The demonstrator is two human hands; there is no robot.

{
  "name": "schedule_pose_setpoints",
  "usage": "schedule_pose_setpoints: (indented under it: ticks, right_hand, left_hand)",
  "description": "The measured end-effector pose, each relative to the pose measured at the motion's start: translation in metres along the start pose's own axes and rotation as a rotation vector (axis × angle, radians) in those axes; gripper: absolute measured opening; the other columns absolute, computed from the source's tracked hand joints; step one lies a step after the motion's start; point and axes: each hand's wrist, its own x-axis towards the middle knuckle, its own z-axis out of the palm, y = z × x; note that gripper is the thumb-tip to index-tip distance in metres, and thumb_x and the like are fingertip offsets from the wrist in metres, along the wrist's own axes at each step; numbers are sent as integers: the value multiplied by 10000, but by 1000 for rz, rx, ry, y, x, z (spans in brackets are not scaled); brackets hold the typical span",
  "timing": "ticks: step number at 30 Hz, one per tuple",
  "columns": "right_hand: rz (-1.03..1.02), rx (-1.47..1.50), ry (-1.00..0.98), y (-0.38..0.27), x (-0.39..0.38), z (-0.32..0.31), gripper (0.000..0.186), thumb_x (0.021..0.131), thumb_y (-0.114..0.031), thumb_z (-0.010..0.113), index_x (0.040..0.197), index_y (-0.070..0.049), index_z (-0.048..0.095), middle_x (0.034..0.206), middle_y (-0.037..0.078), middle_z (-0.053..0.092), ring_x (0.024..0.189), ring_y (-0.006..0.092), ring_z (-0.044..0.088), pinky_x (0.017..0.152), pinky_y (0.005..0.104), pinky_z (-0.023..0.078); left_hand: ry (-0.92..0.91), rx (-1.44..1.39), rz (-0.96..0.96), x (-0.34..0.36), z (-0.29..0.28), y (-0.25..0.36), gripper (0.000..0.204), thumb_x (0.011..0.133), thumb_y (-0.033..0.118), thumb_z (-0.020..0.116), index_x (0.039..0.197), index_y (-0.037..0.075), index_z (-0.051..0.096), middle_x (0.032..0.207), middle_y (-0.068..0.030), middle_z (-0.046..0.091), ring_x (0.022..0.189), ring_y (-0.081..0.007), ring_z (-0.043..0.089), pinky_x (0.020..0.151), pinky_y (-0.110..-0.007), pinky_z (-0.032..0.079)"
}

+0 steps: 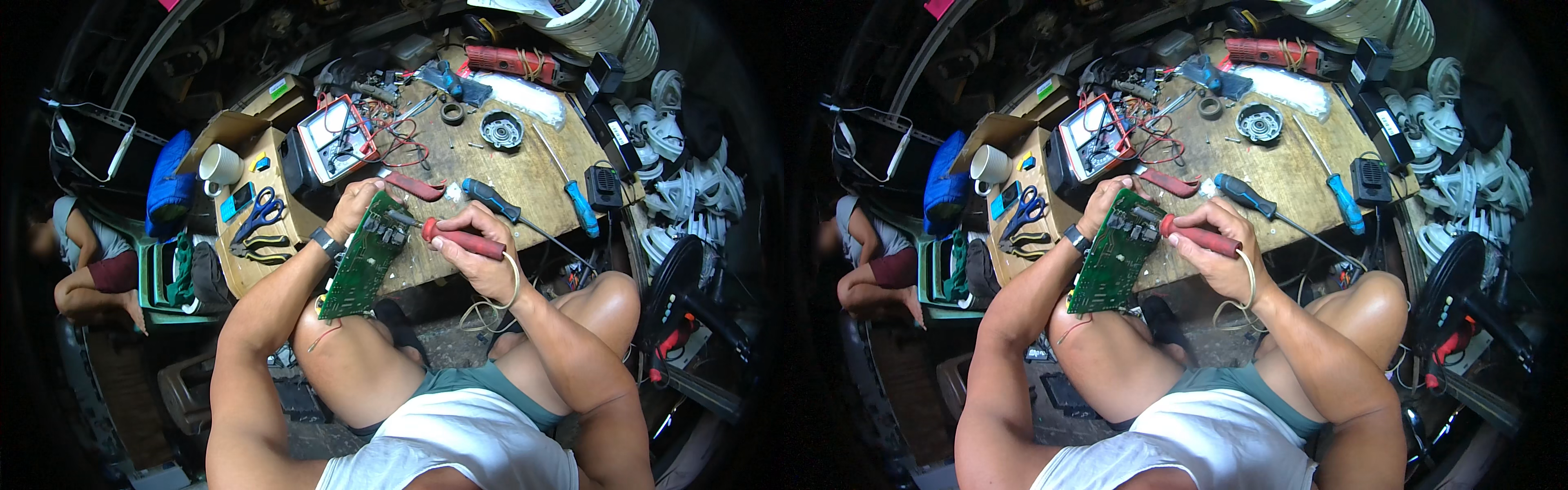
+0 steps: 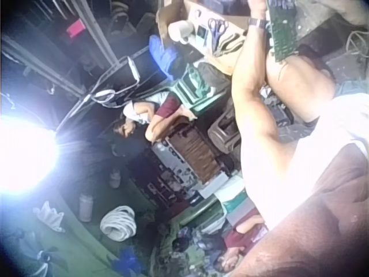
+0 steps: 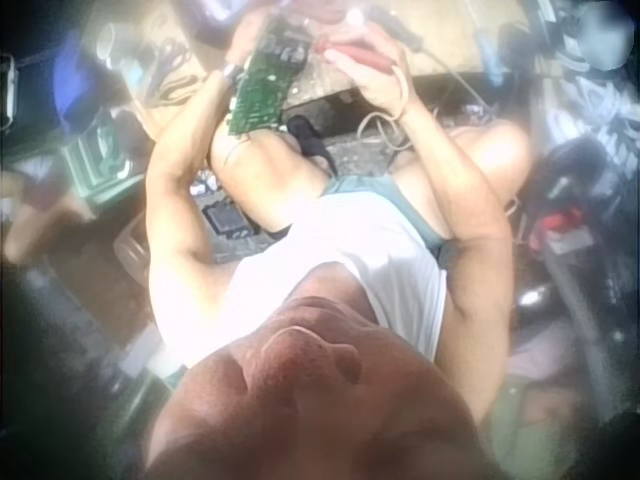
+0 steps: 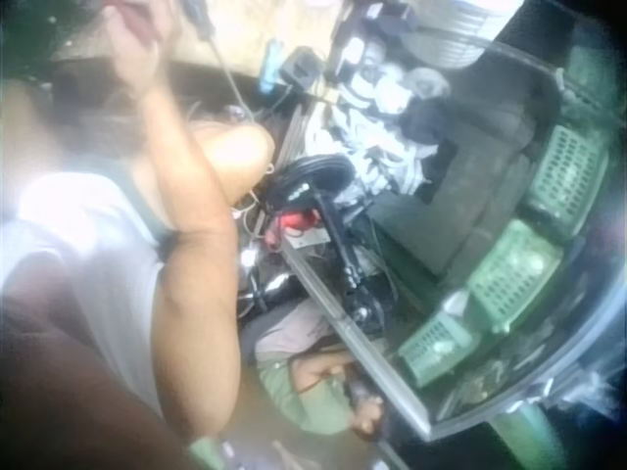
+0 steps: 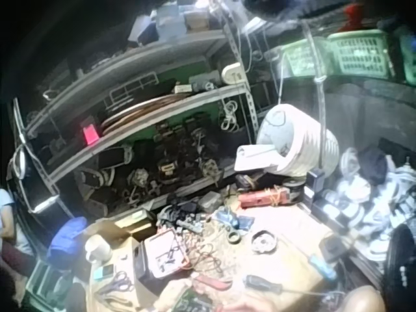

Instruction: The person tests a circuit board using a multimeter and then solders components on the board using a soldering iron while holding it with their left hand.

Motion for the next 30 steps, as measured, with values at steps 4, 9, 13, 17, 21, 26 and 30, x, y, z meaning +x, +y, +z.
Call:
schedule_pose_setpoints:
  ticks: [4,9,13,17,21,26,30]
  right_hand:
    - [-15,8,-24,0,2,-4,166,845,-113,835,928,-26,720,883,75,627,805,190,615,746,322,483]
    - [-30,20,-45,3,5,-7,171,846,-111,832,941,-29,717,888,75,629,816,189,622,753,320,483]
    - [-44,41,-52,2,6,-8,174,844,-109,831,946,-31,713,891,72,631,827,182,626,759,317,487]
    - [-43,38,-57,-1,8,-9,172,848,-121,828,939,-32,711,888,63,633,832,174,625,767,312,489]
    - [7,92,-28,6,8,-6,174,854,-137,827,934,-33,712,889,59,636,831,167,624,770,308,490]
    - [99,199,-11,10,7,-2,182,851,-142,834,930,-32,713,895,60,643,825,166,625,770,309,491]
    - [1,84,-21,2,10,-5,175,847,-124,835,933,-31,714,889,61,646,822,173,626,768,309,491]
  left_hand:
    - [-14,1,-7,1,1,0,439,1072,315,435,917,-35,649,931,-158,737,909,-226,704,900,-366,550]
    - [-27,17,-4,2,1,3,426,1056,296,439,916,-41,659,933,-169,746,915,-232,713,898,-364,549]
    - [-28,20,-22,3,1,4,418,1047,286,442,919,-44,664,941,-170,752,910,-229,711,892,-359,547]
    - [-27,48,-22,3,0,5,418,1045,287,443,917,-44,663,948,-169,755,906,-222,706,886,-352,542]
    - [-24,19,-27,4,1,4,415,1045,293,449,912,-39,659,944,-166,754,906,-218,705,882,-351,539]
    - [-48,38,-9,5,-1,4,407,1047,294,458,901,-34,649,919,-154,742,911,-221,710,883,-356,541]
    - [-47,28,-18,5,-2,4,399,1046,289,461,895,-32,645,905,-147,734,923,-230,719,880,-359,546]
